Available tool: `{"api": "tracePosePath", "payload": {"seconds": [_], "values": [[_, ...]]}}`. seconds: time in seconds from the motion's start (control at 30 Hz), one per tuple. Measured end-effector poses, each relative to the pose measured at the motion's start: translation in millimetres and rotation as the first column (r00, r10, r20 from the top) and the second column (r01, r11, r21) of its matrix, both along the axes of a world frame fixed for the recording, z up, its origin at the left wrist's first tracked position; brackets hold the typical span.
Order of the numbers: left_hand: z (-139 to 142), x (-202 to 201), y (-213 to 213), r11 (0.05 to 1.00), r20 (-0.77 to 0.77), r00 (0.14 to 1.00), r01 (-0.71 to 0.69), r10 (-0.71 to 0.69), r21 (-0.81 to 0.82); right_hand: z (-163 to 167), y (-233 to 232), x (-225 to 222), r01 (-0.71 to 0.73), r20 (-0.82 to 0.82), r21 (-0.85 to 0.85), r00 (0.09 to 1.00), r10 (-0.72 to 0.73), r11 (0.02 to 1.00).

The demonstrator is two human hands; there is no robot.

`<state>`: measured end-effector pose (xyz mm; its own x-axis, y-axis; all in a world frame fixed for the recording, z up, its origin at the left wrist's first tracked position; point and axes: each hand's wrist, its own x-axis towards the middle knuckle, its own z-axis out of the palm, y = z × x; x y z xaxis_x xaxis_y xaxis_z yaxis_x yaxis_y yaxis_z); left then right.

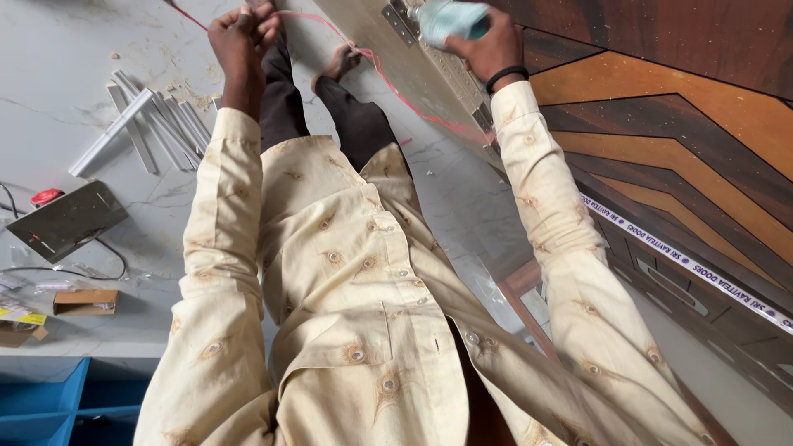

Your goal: The person uses a corded electric drill to drive screws into metal hinges attached to a wooden door. The person repeatedly positions screws and operates the drill to secure the hinges to the door frame.

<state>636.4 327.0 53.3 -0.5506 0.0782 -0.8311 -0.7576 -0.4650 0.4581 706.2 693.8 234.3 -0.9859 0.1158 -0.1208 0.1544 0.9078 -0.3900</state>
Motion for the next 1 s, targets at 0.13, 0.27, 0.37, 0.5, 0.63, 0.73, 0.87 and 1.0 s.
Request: {"api": "tracePosePath", "payload": {"seconds": [0.13, 0.27, 0.37, 0.5, 0.63, 0.73, 0.87, 1.0], "values": [[-0.2, 1.1, -9.5, 1.000, 0.033, 0.999, -0.004, 0.005, -0.016, -9.8, 3.4, -2.4, 0.504, 0.479, -0.259, 0.808, -0.343, 0.824], [11.1, -5.9, -10.8, 0.996, -0.031, 0.999, -0.042, 0.044, 0.076, -3.1, 18.0, 5.5, 0.689, 0.620, -0.353, 0.679, -0.393, 0.633], [22.5, -13.7, -6.1, 0.988, -0.093, 0.996, 0.021, -0.007, 0.153, 13.4, 15.4, 19.9, 0.673, 0.535, -0.377, 0.719, -0.443, 0.636], [42.0, -16.3, 16.3, 0.942, -0.119, 0.949, 0.308, -0.293, 0.132, 62.2, -13.8, 66.7, 0.708, 0.477, -0.429, 0.705, -0.525, 0.561], [54.5, -12.5, 63.8, 0.908, -0.210, 0.931, 0.345, -0.298, 0.237, 103.1, -54.7, 100.6, 0.517, 0.166, -0.563, 0.835, -0.525, 0.645], [64.8, -11.1, 103.8, 0.868, -0.239, 0.934, 0.339, -0.265, 0.364, 124.9, -73.2, 115.5, 0.336, -0.125, -0.346, 0.909, -0.398, 0.876], [90.1, -13.2, 149.7, 0.814, -0.243, 0.897, 0.437, -0.368, 0.381, 150.2, -80.6, 134.3, 0.423, -0.120, -0.538, 0.818, -0.563, 0.729], [120.2, -13.7, 180.6, 0.741, -0.261, 0.885, 0.466, -0.386, 0.484, 170.3, -77.4, 154.0, 0.470, -0.013, -0.684, 0.757, -0.653, 0.558]]}}
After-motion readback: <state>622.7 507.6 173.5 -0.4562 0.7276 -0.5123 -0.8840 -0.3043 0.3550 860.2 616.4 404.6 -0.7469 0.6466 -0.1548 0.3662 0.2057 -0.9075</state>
